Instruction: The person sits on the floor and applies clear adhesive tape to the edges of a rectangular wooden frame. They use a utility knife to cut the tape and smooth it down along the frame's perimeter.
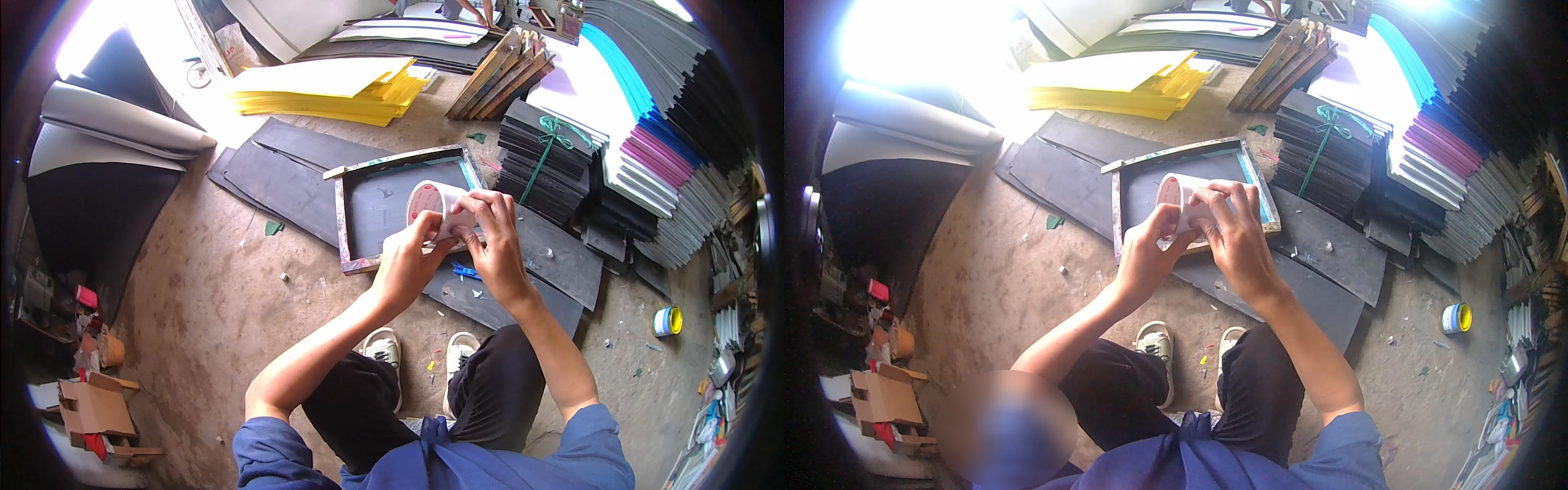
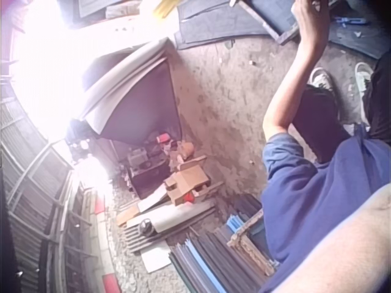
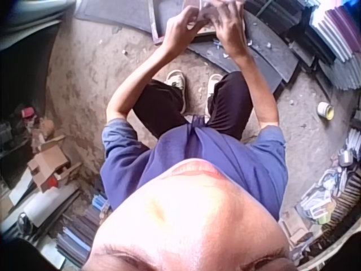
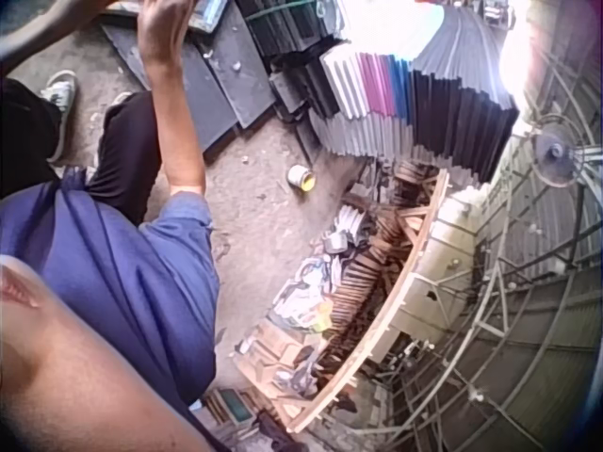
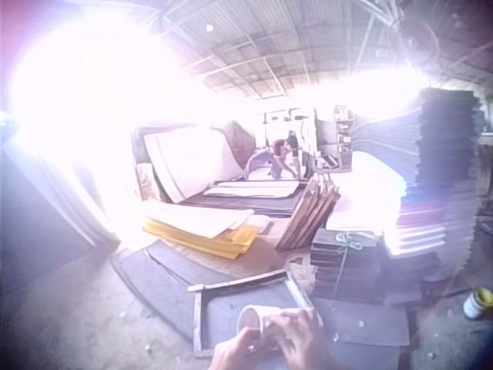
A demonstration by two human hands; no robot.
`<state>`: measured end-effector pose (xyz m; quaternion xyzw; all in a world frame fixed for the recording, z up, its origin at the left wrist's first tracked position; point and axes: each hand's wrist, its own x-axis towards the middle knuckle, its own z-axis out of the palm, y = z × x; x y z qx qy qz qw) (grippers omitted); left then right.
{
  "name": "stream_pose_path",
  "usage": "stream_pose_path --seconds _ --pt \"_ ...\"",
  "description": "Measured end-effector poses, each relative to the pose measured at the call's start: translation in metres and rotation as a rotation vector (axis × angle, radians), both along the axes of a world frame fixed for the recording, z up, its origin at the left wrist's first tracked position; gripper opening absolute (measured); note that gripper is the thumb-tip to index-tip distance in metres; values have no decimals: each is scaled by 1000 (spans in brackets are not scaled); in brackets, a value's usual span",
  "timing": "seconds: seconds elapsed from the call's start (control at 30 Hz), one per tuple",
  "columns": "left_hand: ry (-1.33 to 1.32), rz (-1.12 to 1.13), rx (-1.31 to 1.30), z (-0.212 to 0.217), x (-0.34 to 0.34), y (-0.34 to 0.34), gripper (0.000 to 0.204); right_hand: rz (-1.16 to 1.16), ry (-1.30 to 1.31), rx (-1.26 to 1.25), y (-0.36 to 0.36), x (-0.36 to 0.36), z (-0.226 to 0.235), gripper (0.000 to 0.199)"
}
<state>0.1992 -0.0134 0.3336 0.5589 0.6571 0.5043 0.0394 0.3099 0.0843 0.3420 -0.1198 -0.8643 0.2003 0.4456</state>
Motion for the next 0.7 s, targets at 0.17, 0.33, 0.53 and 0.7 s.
stream_pose_path --seconds 0.17,0.33,0.53,0.7 --pt "-6 7 -12 0 1 3 26 25 36 -35 5 1 -5 29" --pt "20 7 -5 -4 0 8 29 4 23 -85 4 0 -4 34" --pt "32 6 -36 -7 0 6 28 0 -3 -102 4 0 -9 36" --pt "33 -8 5 -8 -1 4 28 11 -18 -78 3 1 -6 35"
